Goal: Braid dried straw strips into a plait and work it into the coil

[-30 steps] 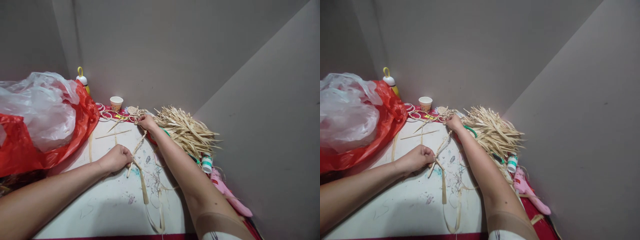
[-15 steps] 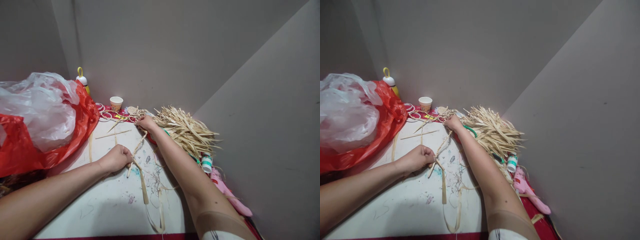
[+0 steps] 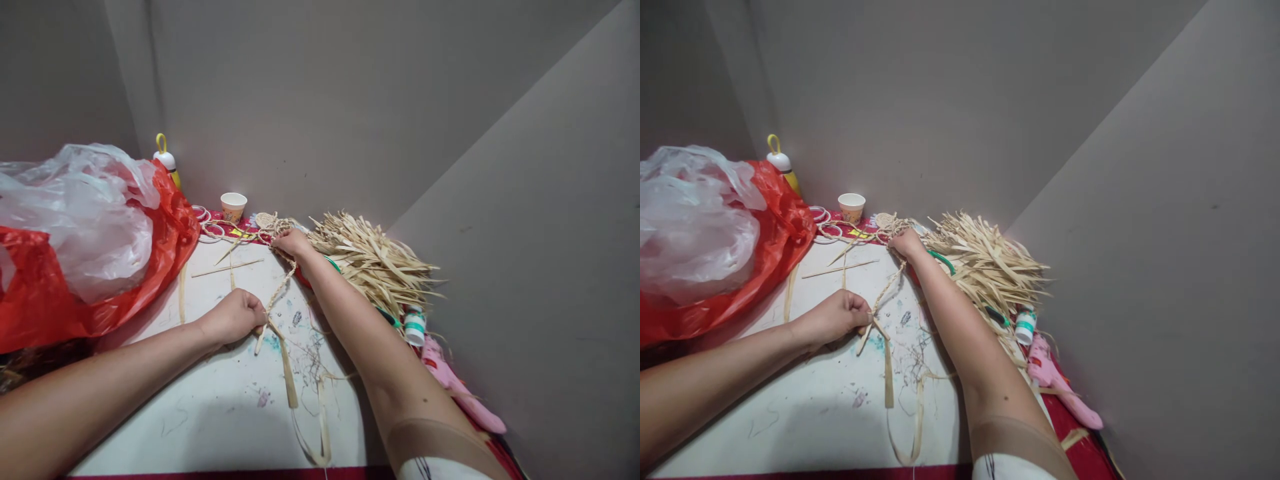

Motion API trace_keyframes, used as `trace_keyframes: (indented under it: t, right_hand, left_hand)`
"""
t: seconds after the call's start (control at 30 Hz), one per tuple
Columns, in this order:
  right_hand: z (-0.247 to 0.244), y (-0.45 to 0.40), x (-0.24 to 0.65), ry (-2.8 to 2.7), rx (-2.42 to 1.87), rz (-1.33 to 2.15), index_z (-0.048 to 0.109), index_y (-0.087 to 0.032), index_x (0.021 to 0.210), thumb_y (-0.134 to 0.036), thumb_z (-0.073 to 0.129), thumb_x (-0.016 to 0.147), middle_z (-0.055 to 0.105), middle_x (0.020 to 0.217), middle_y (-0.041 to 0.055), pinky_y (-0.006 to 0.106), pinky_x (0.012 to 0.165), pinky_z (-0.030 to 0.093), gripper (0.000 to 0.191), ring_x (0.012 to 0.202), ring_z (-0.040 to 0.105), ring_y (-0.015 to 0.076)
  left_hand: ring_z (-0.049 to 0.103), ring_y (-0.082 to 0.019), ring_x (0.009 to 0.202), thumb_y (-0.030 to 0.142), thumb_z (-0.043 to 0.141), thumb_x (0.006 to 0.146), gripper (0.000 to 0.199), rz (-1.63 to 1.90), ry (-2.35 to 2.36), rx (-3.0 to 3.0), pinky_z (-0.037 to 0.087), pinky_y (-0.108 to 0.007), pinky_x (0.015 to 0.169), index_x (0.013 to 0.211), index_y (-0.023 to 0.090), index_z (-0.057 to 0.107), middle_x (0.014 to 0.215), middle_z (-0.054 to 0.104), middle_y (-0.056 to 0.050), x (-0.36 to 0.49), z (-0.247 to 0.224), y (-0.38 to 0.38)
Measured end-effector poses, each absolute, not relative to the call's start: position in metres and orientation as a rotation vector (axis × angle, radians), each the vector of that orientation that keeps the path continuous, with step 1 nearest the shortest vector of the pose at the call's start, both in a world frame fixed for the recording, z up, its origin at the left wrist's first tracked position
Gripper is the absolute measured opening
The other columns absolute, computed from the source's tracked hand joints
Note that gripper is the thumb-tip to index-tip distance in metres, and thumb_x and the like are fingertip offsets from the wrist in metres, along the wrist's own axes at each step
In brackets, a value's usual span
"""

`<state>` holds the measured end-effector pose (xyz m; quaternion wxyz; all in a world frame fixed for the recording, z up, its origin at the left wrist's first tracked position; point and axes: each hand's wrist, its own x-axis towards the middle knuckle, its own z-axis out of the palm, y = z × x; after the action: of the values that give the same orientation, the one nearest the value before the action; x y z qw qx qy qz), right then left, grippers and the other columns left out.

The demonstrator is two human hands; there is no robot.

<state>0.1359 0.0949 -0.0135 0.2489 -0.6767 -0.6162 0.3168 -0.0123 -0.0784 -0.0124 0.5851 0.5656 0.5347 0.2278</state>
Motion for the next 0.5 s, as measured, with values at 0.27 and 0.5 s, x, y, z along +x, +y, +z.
trace_keyframes:
  t: [0.27, 0.5]
  right_hand:
    - [-0.0095, 0.0899, 0.1332, -1.661, -1.833, 0.908, 0.064, -0.013, 0.081, -0.013, 0.060, 0.070, 0.056, 0.050, -0.0006, 0.020, 0.040, 0.035, 0.012, 0.038, 0.040, 0.0080]
    - [-0.0100, 0.0944, 0.1315, -1.734, -1.875, 0.808, 0.064, -0.013, 0.084, -0.015, 0.065, 0.065, 0.054, 0.049, -0.0024, 0.020, 0.039, 0.033, 0.019, 0.037, 0.041, 0.0080]
  left_hand:
    - [0.022, -0.004, 0.032, 0.024, 0.054, 0.069, 0.015, 0.514, 1.257, 1.325, 0.012, -0.022, 0.035, 0.056, 0.017, 0.054, 0.035, 0.033, 0.008, -0.0136, -0.0171, -0.0768]
    - [0.023, -0.004, 0.032, 0.021, 0.052, 0.069, 0.015, 0.519, 1.248, 1.331, 0.014, -0.022, 0.037, 0.056, 0.016, 0.054, 0.036, 0.036, 0.008, -0.0126, -0.0135, -0.0780]
